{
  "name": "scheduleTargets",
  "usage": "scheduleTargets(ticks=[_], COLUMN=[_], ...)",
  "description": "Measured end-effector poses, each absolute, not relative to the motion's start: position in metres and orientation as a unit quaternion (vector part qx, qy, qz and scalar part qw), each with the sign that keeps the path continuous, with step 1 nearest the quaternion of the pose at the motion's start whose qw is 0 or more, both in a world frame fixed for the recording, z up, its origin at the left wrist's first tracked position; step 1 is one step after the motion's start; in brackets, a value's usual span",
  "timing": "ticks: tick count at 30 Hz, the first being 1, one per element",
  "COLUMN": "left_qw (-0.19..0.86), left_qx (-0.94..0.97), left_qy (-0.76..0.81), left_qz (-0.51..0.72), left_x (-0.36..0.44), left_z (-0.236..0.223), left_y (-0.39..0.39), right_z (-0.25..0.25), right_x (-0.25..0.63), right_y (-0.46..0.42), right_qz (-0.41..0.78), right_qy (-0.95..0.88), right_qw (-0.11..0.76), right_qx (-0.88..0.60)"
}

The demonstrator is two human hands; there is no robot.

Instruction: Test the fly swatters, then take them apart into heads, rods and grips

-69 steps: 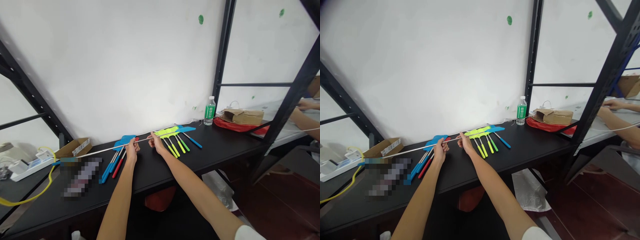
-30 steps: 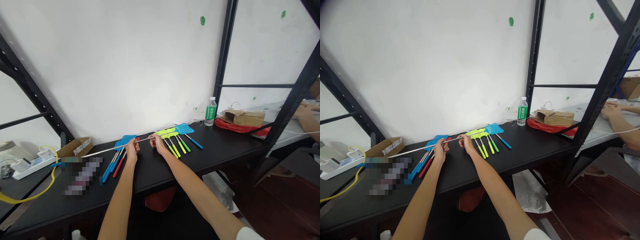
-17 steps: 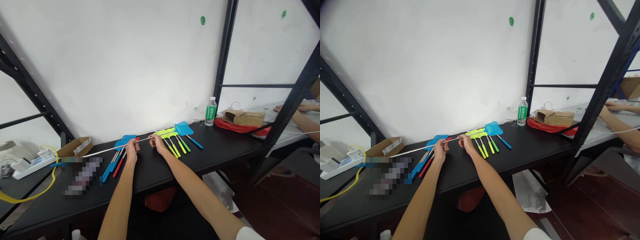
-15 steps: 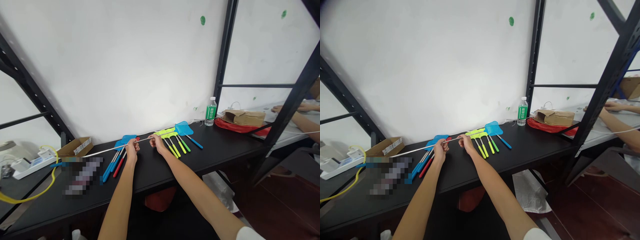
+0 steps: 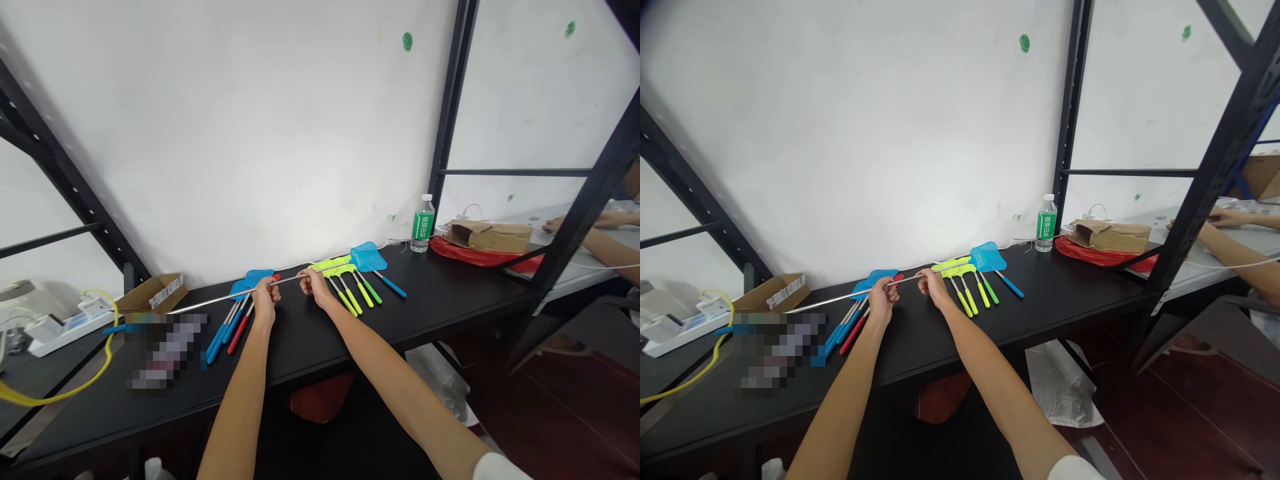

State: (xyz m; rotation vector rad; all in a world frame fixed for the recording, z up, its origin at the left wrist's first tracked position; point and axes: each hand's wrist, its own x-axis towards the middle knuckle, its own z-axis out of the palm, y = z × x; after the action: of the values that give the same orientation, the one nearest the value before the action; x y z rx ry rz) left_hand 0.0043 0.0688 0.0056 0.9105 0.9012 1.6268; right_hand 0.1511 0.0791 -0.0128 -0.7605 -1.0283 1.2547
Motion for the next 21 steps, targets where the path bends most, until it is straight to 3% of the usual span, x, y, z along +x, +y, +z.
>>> scheduleTargets(ticks=[21], left_qw=[0.516], left_qx=[0.38], left_qy=[0.365], left_qz=[0.676], left_x=[0.0043], left_z=[0.0066], left_y=[0.068], right_z=[-0.0137], right_x=[0.1508], right_y=[0.0803], right_qz=[0.544], right_qy=[-0.452], right_qw=[0.627], right_qx=[-0.327])
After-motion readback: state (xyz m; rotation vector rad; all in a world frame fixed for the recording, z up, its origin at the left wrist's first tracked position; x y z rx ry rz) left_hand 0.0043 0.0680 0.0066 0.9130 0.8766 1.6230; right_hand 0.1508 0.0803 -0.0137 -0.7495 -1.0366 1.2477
